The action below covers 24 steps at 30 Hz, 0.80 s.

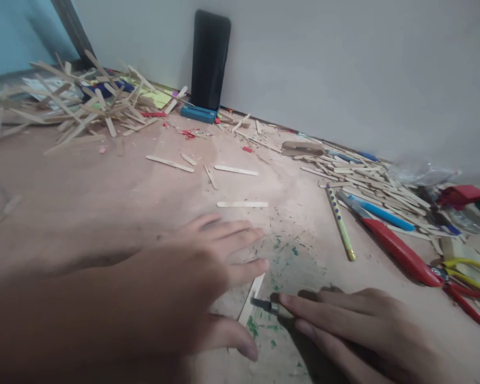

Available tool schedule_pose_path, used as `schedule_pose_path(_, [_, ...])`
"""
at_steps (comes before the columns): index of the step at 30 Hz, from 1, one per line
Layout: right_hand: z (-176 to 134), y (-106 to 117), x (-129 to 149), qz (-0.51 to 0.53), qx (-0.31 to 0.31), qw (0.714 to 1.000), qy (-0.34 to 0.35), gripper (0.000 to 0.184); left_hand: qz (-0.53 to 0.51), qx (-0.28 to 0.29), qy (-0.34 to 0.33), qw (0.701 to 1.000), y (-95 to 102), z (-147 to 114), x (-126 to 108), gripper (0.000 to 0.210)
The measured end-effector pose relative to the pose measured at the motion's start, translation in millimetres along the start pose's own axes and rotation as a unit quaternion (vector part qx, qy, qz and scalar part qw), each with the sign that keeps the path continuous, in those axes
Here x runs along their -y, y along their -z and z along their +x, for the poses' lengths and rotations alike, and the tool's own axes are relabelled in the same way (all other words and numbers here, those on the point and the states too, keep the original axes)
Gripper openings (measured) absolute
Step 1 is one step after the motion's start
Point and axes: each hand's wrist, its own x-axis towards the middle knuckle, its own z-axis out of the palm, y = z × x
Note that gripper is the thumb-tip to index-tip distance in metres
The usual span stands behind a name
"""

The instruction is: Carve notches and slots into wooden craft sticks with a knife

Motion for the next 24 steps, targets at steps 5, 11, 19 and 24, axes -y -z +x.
schedule_pose_path(5, [-2,0,-3,-0.003,0.017,1.000,-0.005,0.047,-0.002,-0.004,-0.010,1.000,-7.2,-1,4,0.098])
schedule_pose_path(11, [-6,3,-4,-0.004,0.022,0.999,-0.026,0.038,0.001,-0.042,-0.006,0.999,-17.3,-3,10,0.102])
schedule_pose_path(19, [7,6,5,0.005,0.002,1.000,0.005,0.046,-0.001,-0.055,-0.036,0.998,-23.1,-3,17,0.097])
schedule_pose_path(24, [8,3,4,0.013,0.001,1.000,-0.003,0.045,-0.015,-0.055,-0.034,0.998,-25.4,-3,17,0.106])
